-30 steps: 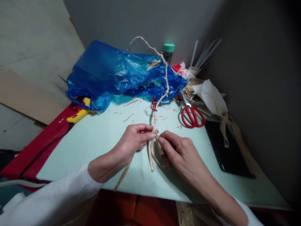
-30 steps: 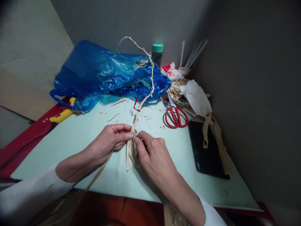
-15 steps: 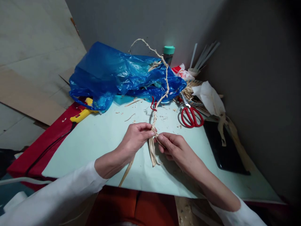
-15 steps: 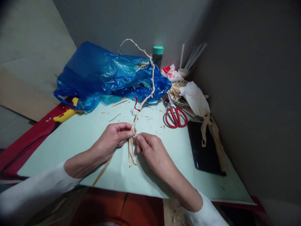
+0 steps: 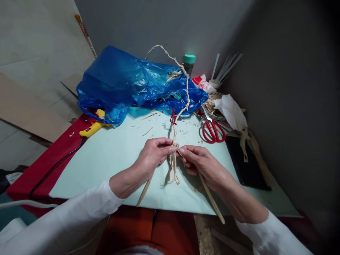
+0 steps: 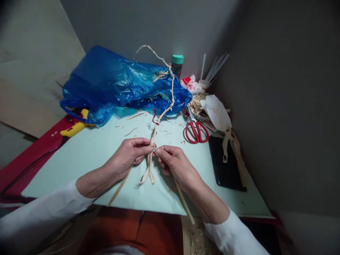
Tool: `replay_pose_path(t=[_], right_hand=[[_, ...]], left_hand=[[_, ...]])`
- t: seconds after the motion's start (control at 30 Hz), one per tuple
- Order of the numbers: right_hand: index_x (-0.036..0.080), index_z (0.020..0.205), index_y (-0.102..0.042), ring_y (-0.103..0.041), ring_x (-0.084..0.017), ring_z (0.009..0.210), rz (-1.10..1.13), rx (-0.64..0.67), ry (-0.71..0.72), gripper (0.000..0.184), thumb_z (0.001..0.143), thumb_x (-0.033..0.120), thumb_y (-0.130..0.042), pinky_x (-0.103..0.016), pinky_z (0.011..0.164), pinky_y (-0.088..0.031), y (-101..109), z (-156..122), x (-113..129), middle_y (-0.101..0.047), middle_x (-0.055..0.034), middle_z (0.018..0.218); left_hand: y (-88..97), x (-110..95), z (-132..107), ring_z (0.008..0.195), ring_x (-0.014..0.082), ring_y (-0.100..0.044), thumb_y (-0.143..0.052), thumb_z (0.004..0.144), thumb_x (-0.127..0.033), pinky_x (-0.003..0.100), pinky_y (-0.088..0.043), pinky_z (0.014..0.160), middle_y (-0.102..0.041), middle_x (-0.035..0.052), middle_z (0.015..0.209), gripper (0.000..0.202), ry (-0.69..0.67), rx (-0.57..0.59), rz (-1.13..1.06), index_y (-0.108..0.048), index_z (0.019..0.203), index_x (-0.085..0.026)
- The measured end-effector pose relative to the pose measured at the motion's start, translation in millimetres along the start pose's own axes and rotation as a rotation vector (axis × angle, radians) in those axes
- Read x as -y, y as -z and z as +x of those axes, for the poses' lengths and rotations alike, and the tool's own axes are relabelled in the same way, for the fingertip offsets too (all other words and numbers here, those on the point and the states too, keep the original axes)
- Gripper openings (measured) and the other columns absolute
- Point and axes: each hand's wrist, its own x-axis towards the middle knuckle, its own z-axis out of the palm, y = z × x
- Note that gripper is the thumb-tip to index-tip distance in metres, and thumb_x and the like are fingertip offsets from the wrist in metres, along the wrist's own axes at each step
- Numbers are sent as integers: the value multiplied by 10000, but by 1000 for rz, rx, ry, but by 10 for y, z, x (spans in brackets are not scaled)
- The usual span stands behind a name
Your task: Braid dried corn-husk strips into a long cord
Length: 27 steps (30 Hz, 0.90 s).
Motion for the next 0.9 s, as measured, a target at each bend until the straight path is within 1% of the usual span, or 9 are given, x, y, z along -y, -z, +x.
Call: replay_pose_path(t=[0.1,0.23,0.4,0.53,0.57,0.63,0.73,0.8,0.9], right_hand=[[163,689,-513,-303,-65,487,-172,-66,106,310,826,433,-582,-210,450,-240,20,-10,-26,-362,64,569],[168,672,-520,-319,-77,517,-543,-220,242,257,840,360,-551,-229,492,-246,5,-52,-10,-392,54,561],[179,686,-514,-366,-91,528,-866,-321,335,222,879,287,-496,-240,534,-265,-46,-129,18,-446,48,559],[181,701,-500,-404,-104,537,-1107,-389,401,186,880,232,-487,-255,537,-243,-87,-154,-41,-515,22,620],[180,715,-509,-421,-111,545,-1183,-418,422,166,876,214,-487,-262,531,-229,-106,-159,-61,-540,11,650],[181,753,-535,-454,-127,556,-1336,-497,472,132,877,193,-491,-276,512,-191,-157,-171,-98,-576,-5,698],[183,781,-557,-494,-153,581,-1530,-612,565,121,884,159,-500,-289,494,-160,-264,-198,-131,-582,-17,699],[180,754,-549,-512,-164,603,-1603,-675,621,141,883,135,-511,-290,494,-174,-332,-212,-146,-567,-23,673],[183,709,-523,-509,-167,613,-1617,-756,683,191,897,153,-516,-289,506,-206,-392,-212,-179,-546,-24,648]], left_hand=[[-8,16,-5,403,0,-265,-749,668,-224,189,-138,399,-460,-53,561,226,-3,-10,20,-634,824,-108],[6,43,9,396,0,-264,-746,668,-217,183,-143,386,-466,-58,567,229,4,4,35,-627,835,-116],[36,55,20,412,9,-319,-717,716,-252,172,-169,379,-463,-55,595,178,-37,91,123,-614,813,-145],[18,41,7,380,3,-265,-663,774,-264,164,-136,370,-370,-92,535,146,-40,170,137,-551,792,-172],[7,37,3,375,3,-259,-656,777,-257,161,-134,369,-371,-95,523,144,-34,174,138,-539,791,-175],[-21,34,-7,368,2,-275,-651,770,-232,157,-151,370,-432,-86,517,136,-35,141,144,-531,788,-171],[-60,44,-23,362,18,-354,-645,752,-211,157,-197,380,-492,-63,487,113,-41,59,155,-549,773,-155],[-72,55,-35,382,34,-409,-655,736,-223,157,-194,381,-510,-50,486,120,-25,26,134,-568,772,-148],[-73,59,-54,428,38,-447,-688,691,-225,154,-167,379,-559,-29,558,156,9,-4,77,-585,773,-142]])
